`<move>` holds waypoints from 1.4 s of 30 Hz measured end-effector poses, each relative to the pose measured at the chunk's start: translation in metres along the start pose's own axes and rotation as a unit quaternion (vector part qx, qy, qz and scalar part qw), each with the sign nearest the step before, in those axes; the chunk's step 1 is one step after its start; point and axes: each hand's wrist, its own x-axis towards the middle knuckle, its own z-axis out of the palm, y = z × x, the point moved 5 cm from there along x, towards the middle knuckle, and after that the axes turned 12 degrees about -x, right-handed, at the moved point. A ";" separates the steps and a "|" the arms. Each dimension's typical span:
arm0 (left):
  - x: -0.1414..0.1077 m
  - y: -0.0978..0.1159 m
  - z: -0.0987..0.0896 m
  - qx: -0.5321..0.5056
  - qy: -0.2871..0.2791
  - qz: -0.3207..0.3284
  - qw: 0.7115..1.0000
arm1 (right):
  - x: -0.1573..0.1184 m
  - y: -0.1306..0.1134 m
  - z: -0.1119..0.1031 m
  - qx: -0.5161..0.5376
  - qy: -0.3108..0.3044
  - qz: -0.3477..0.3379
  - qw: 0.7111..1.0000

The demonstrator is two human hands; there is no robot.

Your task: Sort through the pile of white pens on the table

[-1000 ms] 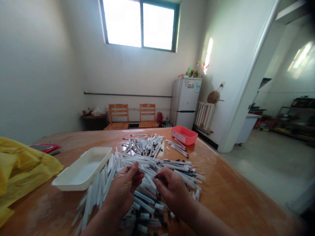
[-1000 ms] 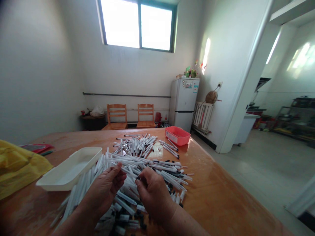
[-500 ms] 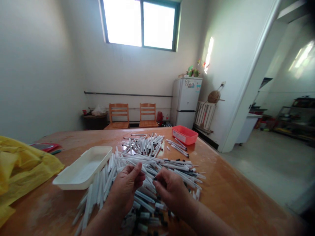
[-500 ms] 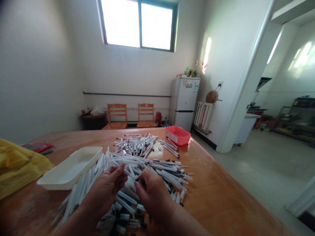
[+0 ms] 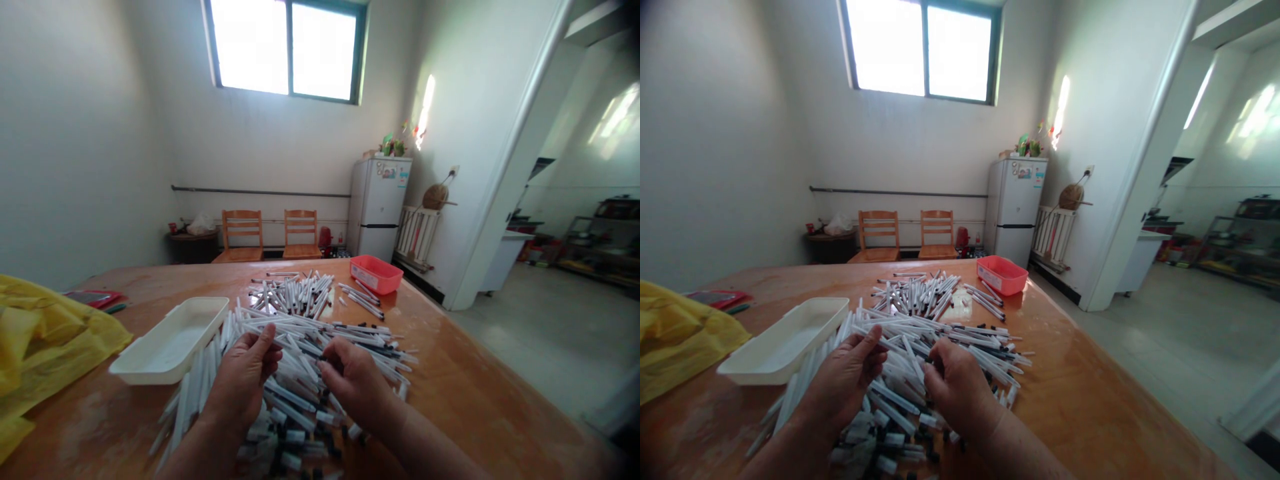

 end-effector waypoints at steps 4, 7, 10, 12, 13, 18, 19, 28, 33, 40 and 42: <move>0.000 0.000 0.001 0.002 0.003 0.014 1.000 | 0.001 0.002 -0.002 -0.043 0.003 0.016 0.999; -0.003 -0.005 0.006 0.001 -0.021 0.008 1.000 | 0.000 -0.003 -0.001 -0.049 0.006 -0.005 0.999; -0.002 -0.006 0.008 -0.002 -0.036 0.003 0.999 | 0.000 -0.008 0.000 -0.056 -0.010 -0.041 0.998; 0.002 0.001 0.003 -0.011 -0.022 0.023 0.999 | 0.001 -0.006 -0.001 -0.077 -0.019 -0.042 0.996; 0.005 0.007 -0.001 -0.015 -0.004 0.044 0.999 | 0.002 -0.004 -0.003 -0.092 -0.022 -0.035 0.995; 0.008 0.050 -0.028 0.049 0.118 0.242 0.962 | 0.007 0.017 -0.012 -0.160 -0.035 0.010 0.987; 0.005 0.057 -0.030 0.103 0.124 0.279 0.947 | 0.008 0.021 -0.013 -0.166 -0.037 0.020 0.985; -0.004 0.028 0.007 0.577 -0.113 0.376 0.716 | 0.014 0.029 -0.061 -0.102 0.120 0.103 0.982; -0.003 0.006 0.012 0.613 -0.152 0.333 0.700 | 0.036 0.056 -0.100 -0.195 0.112 0.164 0.961; -0.005 0.017 0.014 0.585 -0.147 0.354 0.714 | 0.081 0.118 -0.095 -0.304 0.001 0.235 0.923; -0.005 0.021 0.013 0.568 -0.137 0.367 0.724 | 0.087 0.132 -0.084 -0.321 -0.026 0.252 0.913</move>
